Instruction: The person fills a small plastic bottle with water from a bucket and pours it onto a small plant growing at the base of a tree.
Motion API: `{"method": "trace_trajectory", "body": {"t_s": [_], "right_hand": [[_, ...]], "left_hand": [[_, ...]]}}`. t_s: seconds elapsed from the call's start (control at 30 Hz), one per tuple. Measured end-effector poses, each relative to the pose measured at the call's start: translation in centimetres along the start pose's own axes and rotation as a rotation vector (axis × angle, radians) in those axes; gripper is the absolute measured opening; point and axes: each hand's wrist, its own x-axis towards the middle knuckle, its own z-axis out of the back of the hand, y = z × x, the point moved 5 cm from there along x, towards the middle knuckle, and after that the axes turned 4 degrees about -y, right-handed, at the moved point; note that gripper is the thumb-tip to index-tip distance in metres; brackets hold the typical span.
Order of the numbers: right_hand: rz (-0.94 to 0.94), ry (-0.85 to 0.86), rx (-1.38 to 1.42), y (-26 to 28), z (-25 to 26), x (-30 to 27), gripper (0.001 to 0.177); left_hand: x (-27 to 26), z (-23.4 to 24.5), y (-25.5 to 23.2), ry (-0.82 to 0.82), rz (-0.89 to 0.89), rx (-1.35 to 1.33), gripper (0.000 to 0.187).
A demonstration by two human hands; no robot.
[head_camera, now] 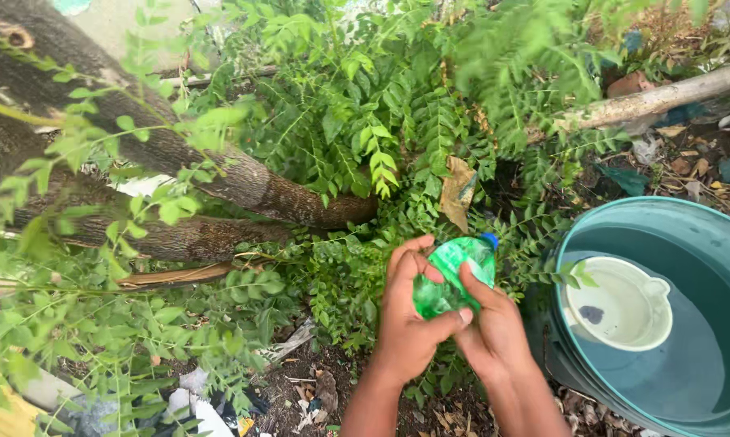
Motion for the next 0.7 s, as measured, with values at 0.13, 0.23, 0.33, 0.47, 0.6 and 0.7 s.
{"method": "trace_trajectory", "body": {"t_s": [0.13, 0.23, 0.33, 0.47, 0.6, 0.7], "right_hand": [[0.033, 0.018, 0.095, -0.5, 1.5, 1.8, 0.023], [0.049, -0.088, 0.001, -0.8, 1.5, 1.6, 0.022], [0.014, -0.122, -0.038, -1.3, 0.9, 0.8, 0.023], [0.03, -0.159, -0.065, -2.2, 0.6, 0.1, 0.026], [0.017, -0.156, -0.163, -1.8, 0.9, 0.5, 0.023], [0.035, -0.082, -0.175, -2.2, 0.8, 0.9, 0.027]], "left_hand": [[0.0, -0.5, -0.5, -0.031, 0.201, 0.435, 0.053], [-0.1, -0.2, -1.0, -0.019, 0.441, 0.646, 0.064], [-0.3, -0.6, -2.6, 0.059, 0.559, 0.804, 0.047], [-0.6, -1.5, -3.6, -0.031, 0.495, 0.908, 0.033], [-1.4, -2.0, -3.2, -0.128, 0.39, 0.867, 0.026], [-1.8, -1.6, -2.1, -0.164, 0.371, 0.798, 0.023]]}}
